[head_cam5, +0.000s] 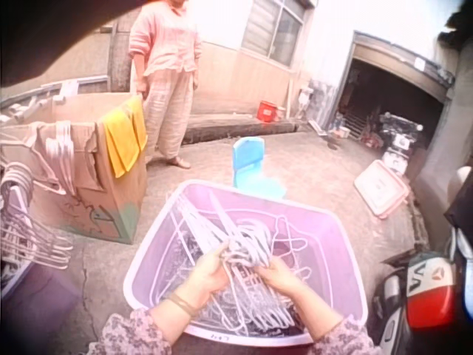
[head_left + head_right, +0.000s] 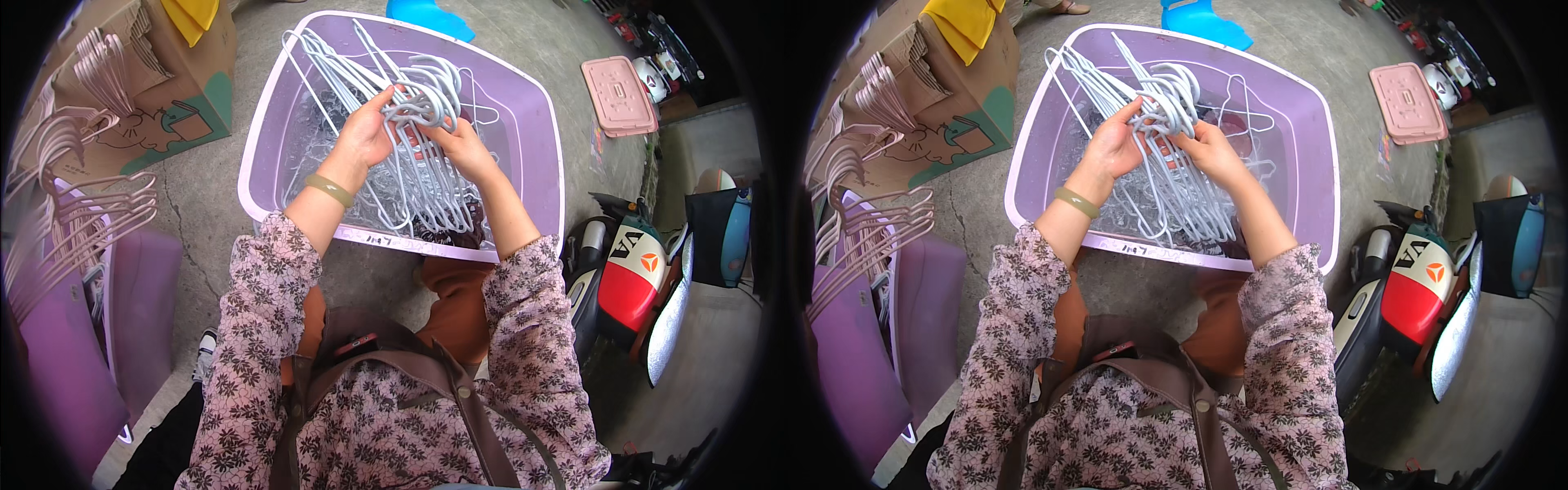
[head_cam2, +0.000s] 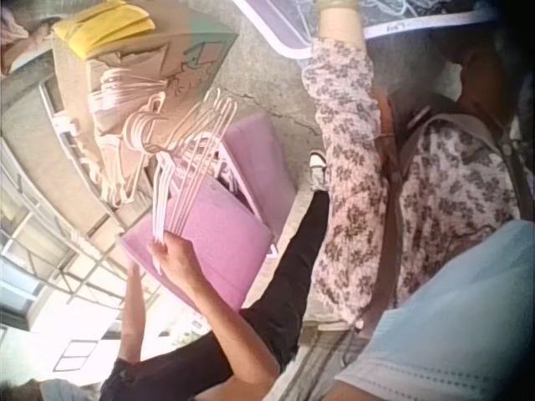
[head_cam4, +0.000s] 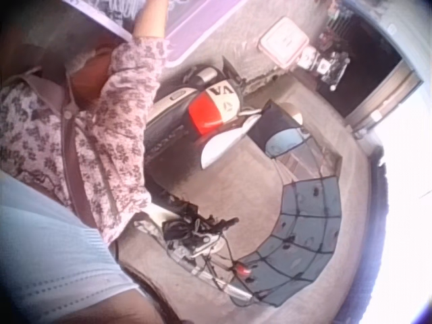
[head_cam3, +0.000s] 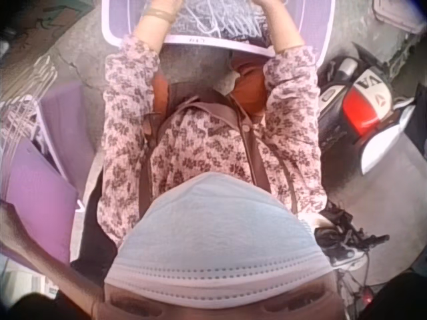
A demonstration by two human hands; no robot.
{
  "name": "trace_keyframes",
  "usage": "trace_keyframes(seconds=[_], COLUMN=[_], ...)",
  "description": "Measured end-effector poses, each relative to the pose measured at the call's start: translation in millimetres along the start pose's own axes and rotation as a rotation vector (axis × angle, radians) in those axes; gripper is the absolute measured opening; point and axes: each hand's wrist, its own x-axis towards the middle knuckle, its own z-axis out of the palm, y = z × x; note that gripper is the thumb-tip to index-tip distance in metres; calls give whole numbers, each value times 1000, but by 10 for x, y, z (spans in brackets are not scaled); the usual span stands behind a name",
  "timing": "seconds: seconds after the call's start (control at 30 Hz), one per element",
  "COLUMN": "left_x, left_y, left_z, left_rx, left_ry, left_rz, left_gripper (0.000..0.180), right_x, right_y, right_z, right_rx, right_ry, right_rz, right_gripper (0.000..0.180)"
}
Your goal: The person sits on the floor and repeatedly wipes white plastic hangers with a dark cloth. They pick up hangers from a purple bin, wipe them, and place them into a second bin. The process is repeated for multiple hangers throughout the clip.
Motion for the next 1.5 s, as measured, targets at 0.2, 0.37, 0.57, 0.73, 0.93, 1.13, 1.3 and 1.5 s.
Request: trace_keyframes(seconds=[0.2,0.37,0.57,0.73,0.93,1.13,1.3,1.5], left_x=[38,151,201,248,272,293,194,124], left_y=[-239,-48,186,73,14,151,351,434], left_z=[-60,-200,108,127,25,-167,71,280], left_rx=[12,-67,-159,-158,-127,-121,-61,170], left_ry=[208,106,319,368,280,330,257,200], left_rz=[-42,-125,77,157,304,451,608,754], left_gripper=[36,37,32,30,30,24,23,24], right_x=[83,-92,-857,-891,-841,-1106,-935,-1035], right_y=[219,-156,-118,586,544,570,647,108], right_z=[62,175,223,372,422,371,179,-57], right_rx=[-732,-1221,-842,-1108,-84,-56,-469,-207], right_ry=[97,327,518,443,578,438,167,373], right_rz=[-228,-476,-147,21,88,-98,105,-25], right_gripper=[30,28,39,47,27,21,25,29])
